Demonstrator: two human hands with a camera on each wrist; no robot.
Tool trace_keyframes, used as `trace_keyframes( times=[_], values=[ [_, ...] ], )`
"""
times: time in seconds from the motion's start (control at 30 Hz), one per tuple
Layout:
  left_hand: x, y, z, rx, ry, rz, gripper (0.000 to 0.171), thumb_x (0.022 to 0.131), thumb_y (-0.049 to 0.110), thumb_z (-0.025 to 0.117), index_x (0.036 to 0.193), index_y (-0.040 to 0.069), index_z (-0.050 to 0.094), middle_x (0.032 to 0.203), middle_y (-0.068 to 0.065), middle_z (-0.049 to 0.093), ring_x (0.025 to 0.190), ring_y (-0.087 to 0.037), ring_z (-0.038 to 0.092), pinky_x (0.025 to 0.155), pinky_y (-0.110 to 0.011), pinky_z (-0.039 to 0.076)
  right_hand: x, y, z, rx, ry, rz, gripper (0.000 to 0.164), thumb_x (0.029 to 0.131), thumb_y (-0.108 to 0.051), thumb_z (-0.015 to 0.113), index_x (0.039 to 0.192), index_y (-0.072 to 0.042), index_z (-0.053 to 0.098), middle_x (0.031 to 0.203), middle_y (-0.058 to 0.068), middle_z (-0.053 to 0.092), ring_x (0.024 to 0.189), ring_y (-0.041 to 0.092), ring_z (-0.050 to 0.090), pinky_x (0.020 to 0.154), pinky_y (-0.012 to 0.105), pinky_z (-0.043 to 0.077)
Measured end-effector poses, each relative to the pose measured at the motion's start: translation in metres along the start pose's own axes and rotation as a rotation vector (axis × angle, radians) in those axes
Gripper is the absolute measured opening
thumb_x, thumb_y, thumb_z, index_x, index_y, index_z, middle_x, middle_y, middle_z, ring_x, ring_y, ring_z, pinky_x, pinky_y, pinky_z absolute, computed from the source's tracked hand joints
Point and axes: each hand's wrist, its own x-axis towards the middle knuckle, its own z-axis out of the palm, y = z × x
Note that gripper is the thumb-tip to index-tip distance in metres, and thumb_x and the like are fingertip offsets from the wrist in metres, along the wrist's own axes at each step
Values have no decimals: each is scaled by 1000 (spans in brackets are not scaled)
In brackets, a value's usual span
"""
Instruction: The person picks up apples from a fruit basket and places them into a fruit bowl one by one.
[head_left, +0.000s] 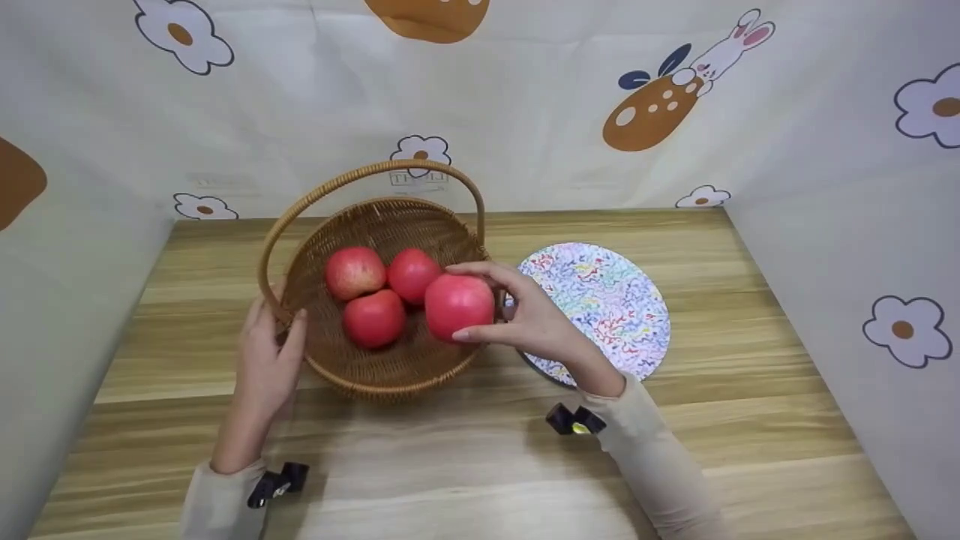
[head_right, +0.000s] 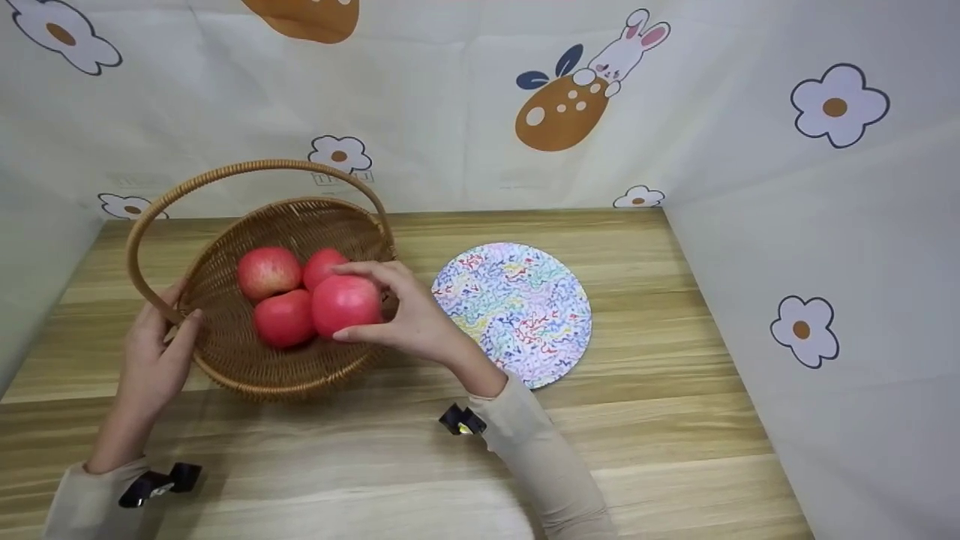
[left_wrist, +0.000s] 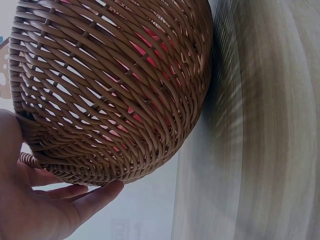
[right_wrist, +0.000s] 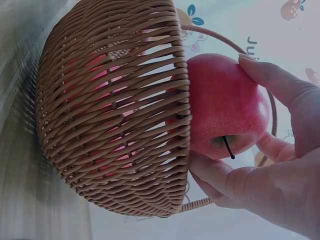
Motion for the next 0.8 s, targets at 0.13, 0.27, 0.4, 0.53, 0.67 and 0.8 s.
trace_keyframes(
  times=[0.13,0.27,0.4,0.53,0.67,0.8],
  values=[
    [-1,-1,0,1,17,4,51,102,4,56,151,-10,49,146,-33,53,128,-47,56,98,-58,54,-3,-3,-2,8,8,7,68,81,-3,89,143,-5,63,143,11,59,123,29,57,97,42,60],
    [0,-3,0,8,32,14,51,102,3,57,150,-11,50,145,-34,54,126,-49,56,99,-60,53,-5,-4,-5,9,15,8,70,81,-2,89,144,-3,61,146,11,57,127,31,57,96,43,60],
    [0,-3,1,-8,34,26,51,101,3,56,149,-13,50,143,-36,54,127,-50,55,102,-68,48,-8,-5,-9,8,28,7,70,81,-1,89,145,-3,60,148,12,56,127,32,56,95,44,61],
    [0,-2,1,-12,30,26,50,101,1,56,149,-13,50,141,-36,55,127,-48,55,104,-67,47,-8,-5,-13,17,34,7,71,81,0,88,146,-3,59,150,12,55,128,33,55,96,46,60],
    [1,-1,1,2,22,15,51,102,3,56,150,-12,49,141,-36,55,127,-46,55,104,-66,47,-8,-5,-16,17,39,9,71,81,0,88,146,-2,59,150,12,55,128,33,55,97,46,60],
    [1,-1,1,-6,27,15,51,102,4,56,150,-13,49,140,-37,55,127,-49,55,105,-67,45,-8,-5,-20,3,53,12,71,81,0,89,145,-3,59,150,12,56,127,33,55,96,45,60]
  ],
)
